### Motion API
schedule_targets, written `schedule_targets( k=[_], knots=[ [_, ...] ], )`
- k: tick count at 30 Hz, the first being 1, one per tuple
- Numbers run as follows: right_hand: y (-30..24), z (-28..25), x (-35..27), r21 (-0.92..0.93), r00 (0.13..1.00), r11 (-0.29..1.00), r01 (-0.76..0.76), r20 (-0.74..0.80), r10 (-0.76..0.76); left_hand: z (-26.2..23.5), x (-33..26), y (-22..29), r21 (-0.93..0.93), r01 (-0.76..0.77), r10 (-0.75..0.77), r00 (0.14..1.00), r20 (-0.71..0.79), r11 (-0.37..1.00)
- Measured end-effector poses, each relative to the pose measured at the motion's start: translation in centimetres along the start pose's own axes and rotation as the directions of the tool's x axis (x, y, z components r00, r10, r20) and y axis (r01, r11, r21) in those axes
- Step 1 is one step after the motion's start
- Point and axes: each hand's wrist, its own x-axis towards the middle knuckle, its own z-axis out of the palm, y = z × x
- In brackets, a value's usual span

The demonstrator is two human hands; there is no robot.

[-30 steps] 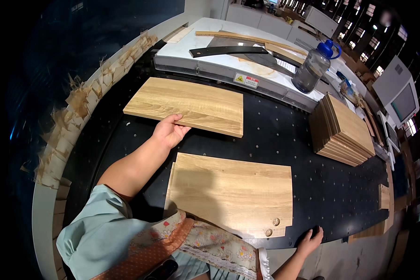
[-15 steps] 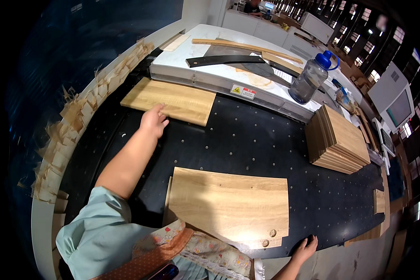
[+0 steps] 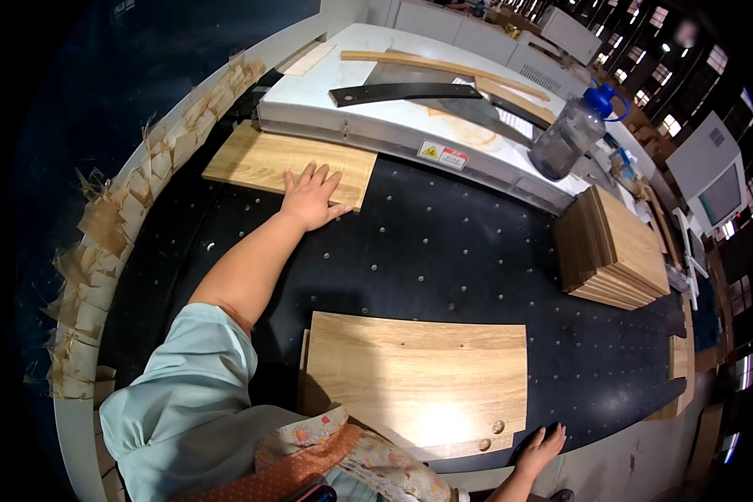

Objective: The person picks up wooden boards from a stack on a workbench, turns them over, and places them back into the stack.

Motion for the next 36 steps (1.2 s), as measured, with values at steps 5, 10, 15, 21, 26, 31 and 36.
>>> schedule_targets(
  k=[5,10,15,21,26,31,36],
  knots=[
    [-0.4,-0.1,0.1,0.019,0.999,0.999,0.025,-0.028,-0.025,0.4,0.3,0.2,0.039,0.021,-0.021,1.000,0.000,0.999],
    [-1.0,-0.4,0.4,0.014,0.999,1.000,0.013,-0.036,-0.012,0.1,-0.6,3.8,0.040,-0.014,0.013,1.000,0.007,0.999],
    [-0.6,0.1,0.6,0.019,0.999,1.000,-0.003,-0.032,0.004,0.7,0.3,4.8,-0.074,-0.015,0.016,1.000,0.014,0.997],
    [-1.4,-0.2,0.3,0.037,0.999,0.999,-0.003,-0.037,0.004,1.7,0.2,4.5,-0.056,0.004,-0.005,1.000,-0.012,0.998],
    [-1.1,-0.1,0.1,0.030,0.998,1.000,-0.002,-0.058,0.003,1.1,-0.1,4.7,-0.056,0.010,-0.009,1.000,0.017,0.998],
    [-1.9,-0.5,-0.4,0.048,0.997,0.998,-0.050,-0.057,0.052,0.9,-0.1,4.8,-0.073,0.000,0.004,0.999,0.045,0.997],
    [-2.8,-0.6,-0.4,0.090,0.993,0.992,-0.084,-0.074,0.091,0.9,0.4,4.0,-0.131,-0.081,0.091,0.993,0.077,0.988]
  ],
)
